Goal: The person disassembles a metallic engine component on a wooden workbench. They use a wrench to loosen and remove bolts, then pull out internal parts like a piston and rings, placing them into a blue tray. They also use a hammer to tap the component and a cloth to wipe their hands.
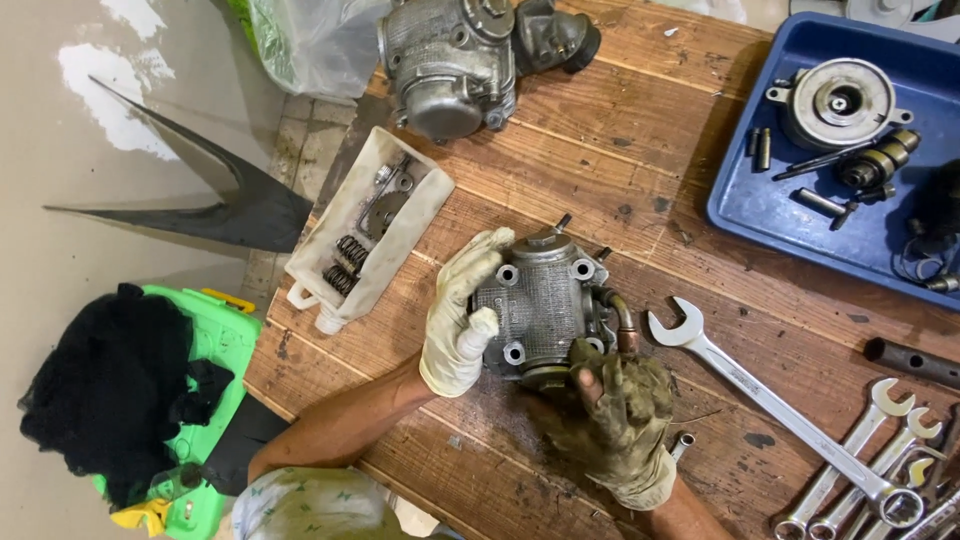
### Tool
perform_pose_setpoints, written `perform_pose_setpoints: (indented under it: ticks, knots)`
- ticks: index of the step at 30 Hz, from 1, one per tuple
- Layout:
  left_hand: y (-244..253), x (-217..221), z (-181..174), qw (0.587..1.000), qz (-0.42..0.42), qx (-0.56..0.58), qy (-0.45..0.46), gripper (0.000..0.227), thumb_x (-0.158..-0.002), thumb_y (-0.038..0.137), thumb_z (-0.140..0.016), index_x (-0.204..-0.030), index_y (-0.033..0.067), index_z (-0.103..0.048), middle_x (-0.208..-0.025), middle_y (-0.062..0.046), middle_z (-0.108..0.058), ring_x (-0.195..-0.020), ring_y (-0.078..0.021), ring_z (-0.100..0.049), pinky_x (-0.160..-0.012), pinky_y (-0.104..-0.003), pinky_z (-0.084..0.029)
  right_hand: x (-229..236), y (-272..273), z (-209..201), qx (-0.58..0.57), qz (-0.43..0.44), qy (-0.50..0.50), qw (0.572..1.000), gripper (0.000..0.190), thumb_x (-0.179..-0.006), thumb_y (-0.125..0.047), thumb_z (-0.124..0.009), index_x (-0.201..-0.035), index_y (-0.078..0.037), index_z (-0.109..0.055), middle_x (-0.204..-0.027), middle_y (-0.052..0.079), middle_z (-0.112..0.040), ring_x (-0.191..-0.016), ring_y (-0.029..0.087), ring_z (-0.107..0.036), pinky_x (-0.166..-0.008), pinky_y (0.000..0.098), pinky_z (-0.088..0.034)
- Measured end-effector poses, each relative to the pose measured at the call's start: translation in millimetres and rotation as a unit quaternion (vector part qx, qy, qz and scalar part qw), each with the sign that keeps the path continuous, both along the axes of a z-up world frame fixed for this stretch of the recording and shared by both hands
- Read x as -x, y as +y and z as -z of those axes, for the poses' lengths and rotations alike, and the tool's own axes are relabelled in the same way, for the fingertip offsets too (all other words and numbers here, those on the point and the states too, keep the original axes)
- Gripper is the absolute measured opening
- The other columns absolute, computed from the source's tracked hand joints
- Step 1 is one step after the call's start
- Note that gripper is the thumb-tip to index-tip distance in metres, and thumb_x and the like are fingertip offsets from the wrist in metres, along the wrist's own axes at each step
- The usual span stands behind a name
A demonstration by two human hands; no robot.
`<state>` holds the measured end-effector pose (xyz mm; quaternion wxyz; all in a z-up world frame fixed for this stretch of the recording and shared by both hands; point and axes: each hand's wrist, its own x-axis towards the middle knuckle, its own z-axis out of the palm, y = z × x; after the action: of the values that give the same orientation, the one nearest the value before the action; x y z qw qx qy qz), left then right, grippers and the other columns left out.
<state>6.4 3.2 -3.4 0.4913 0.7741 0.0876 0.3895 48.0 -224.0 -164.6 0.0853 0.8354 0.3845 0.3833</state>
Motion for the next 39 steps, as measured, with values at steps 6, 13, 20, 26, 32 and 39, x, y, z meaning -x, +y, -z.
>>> perform_pose_setpoints:
  ticks: [6,13,20,26,32,39]
  knots:
    - [3.6,-3.6,4.1,0.989,0.041,0.123,-0.077,0.060,-0.108,0.051,-0.052,-0.145,0.0033,-0.053,-0.150,-0.024,-0.054,-0.145,-0.0355,-0.049,-0.123,-0.050,-0.034,2.7,-14.4,23.2,0.038,0.026,-0.019,0.999,0.068,-0.122,-0.061,-0.050,-0.167,-0.038,-0.004,-0.175,0.000,-0.008,-0.160,0.028,-0.001,-0.124,0.0586,-0.025]
    - [10.4,9.5,-10.1,0.999,0.039,0.006,0.023,0.045,-0.115,0.046,-0.043,-0.138,0.0095,-0.056,-0.150,-0.013,-0.057,-0.145,-0.0278,-0.055,-0.130,-0.049,-0.041,-18.0,30.8,-83.4,-0.122,-0.150,0.169,0.967,0.070,-0.109,-0.053,-0.065,-0.156,-0.022,-0.023,-0.134,0.006,-0.034,-0.120,0.030,-0.032,-0.121,0.0702,-0.034]
    - [23.0,11.8,-6.9,0.997,0.062,-0.042,0.033,0.040,-0.113,0.043,-0.049,-0.138,0.0128,-0.057,-0.149,-0.009,-0.058,-0.143,-0.0263,-0.056,-0.125,-0.046,-0.044,-29.5,39.5,-145.8,-0.321,-0.357,0.398,0.782,0.062,-0.091,-0.028,-0.082,-0.140,-0.003,-0.054,-0.091,0.009,-0.059,-0.076,0.024,-0.061,-0.122,0.0798,-0.041]
    - [32.8,13.8,-0.9,0.988,0.150,0.028,0.029,0.035,-0.110,0.042,-0.057,-0.134,0.0169,-0.056,-0.151,-0.012,-0.052,-0.147,-0.0297,-0.048,-0.128,-0.051,-0.041,-26.0,34.3,-145.2,-0.307,-0.331,0.378,0.808,0.060,-0.083,-0.029,-0.092,-0.130,-0.004,-0.063,-0.103,0.015,-0.065,-0.087,0.031,-0.066,-0.115,0.0711,-0.051]
    - [47.1,15.4,0.8,0.979,0.157,-0.104,0.076,0.047,-0.111,0.052,-0.044,-0.136,0.0141,-0.058,-0.156,-0.013,-0.048,-0.146,-0.0318,-0.051,-0.124,-0.051,-0.043,-28.1,35.0,-144.0,-0.305,-0.340,0.392,0.799,0.056,-0.085,-0.028,-0.088,-0.129,-0.005,-0.062,-0.092,0.010,-0.061,-0.068,0.024,-0.057,-0.113,0.0695,-0.051]
    - [47.3,14.0,1.0,0.978,0.161,-0.121,0.056,0.046,-0.113,0.052,-0.042,-0.140,0.0168,-0.053,-0.155,-0.014,-0.049,-0.145,-0.0340,-0.053,-0.122,-0.052,-0.046,-27.5,45.4,-159.3,-0.319,-0.356,0.400,0.782,0.052,-0.093,-0.020,-0.079,-0.136,-0.003,-0.056,-0.092,0.011,-0.055,-0.068,0.025,-0.052,-0.119,0.0819,-0.042]
